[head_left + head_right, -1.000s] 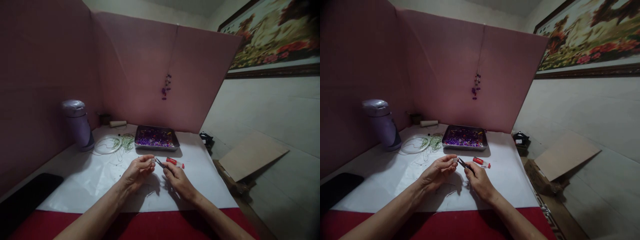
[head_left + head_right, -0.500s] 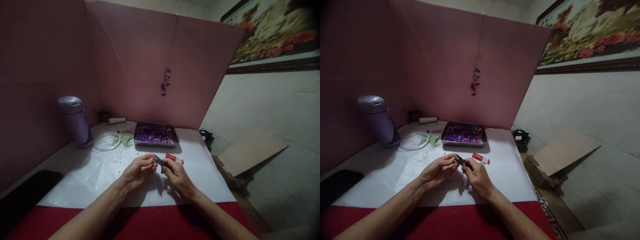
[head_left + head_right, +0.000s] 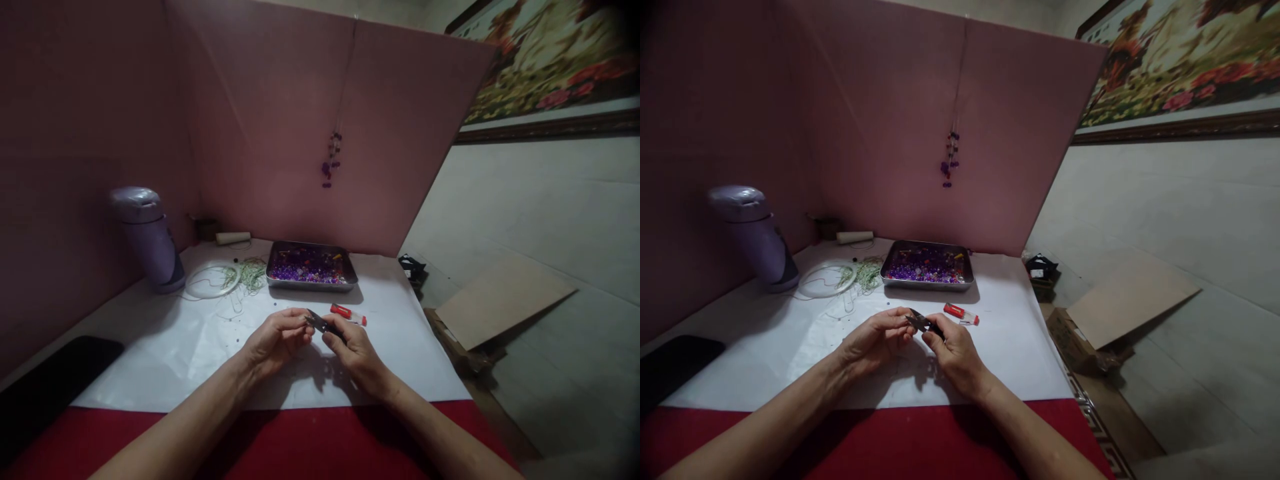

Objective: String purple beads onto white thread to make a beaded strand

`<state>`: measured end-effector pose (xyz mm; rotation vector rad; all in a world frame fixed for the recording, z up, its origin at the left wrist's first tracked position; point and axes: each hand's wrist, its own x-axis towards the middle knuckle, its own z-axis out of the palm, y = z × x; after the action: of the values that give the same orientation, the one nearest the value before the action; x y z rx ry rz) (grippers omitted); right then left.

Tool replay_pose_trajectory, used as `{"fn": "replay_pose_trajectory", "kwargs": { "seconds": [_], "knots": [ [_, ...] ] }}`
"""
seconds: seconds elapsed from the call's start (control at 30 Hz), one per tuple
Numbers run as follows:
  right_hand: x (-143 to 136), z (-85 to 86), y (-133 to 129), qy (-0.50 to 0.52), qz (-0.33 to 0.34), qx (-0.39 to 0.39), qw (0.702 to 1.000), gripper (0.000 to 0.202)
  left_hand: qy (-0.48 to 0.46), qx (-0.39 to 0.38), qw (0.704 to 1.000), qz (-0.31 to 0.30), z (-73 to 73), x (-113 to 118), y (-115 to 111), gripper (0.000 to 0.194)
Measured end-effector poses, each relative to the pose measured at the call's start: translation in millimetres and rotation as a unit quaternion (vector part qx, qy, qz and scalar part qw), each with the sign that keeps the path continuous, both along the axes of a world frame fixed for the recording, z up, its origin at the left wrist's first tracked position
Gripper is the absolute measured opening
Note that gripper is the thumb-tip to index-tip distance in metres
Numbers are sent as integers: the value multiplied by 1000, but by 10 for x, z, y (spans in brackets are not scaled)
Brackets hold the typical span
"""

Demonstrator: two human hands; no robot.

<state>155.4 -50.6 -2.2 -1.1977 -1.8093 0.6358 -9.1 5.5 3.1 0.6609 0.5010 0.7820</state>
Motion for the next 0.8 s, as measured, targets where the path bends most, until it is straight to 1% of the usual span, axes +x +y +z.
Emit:
{"fn": "replay_pose_trajectory", "kwargs": {
  "seconds": [0.13,0.27,0.5,0.8],
  "knots": [
    [4,-13,0,-19,-8,8,1000,16,10,-2,1000,9,6,8,-11,9],
    [2,-36,11,-18,-7,9,1000,17,14,-9,1000,9,8,11,-14,9],
    [5,-86,13,11,0,6,1000,18,17,-15,1000,11,20,15,-33,10],
    [-11,-112,14,71,1,-26,997,16,18,-28,999,6,27,17,-27,10]
  ]
}}
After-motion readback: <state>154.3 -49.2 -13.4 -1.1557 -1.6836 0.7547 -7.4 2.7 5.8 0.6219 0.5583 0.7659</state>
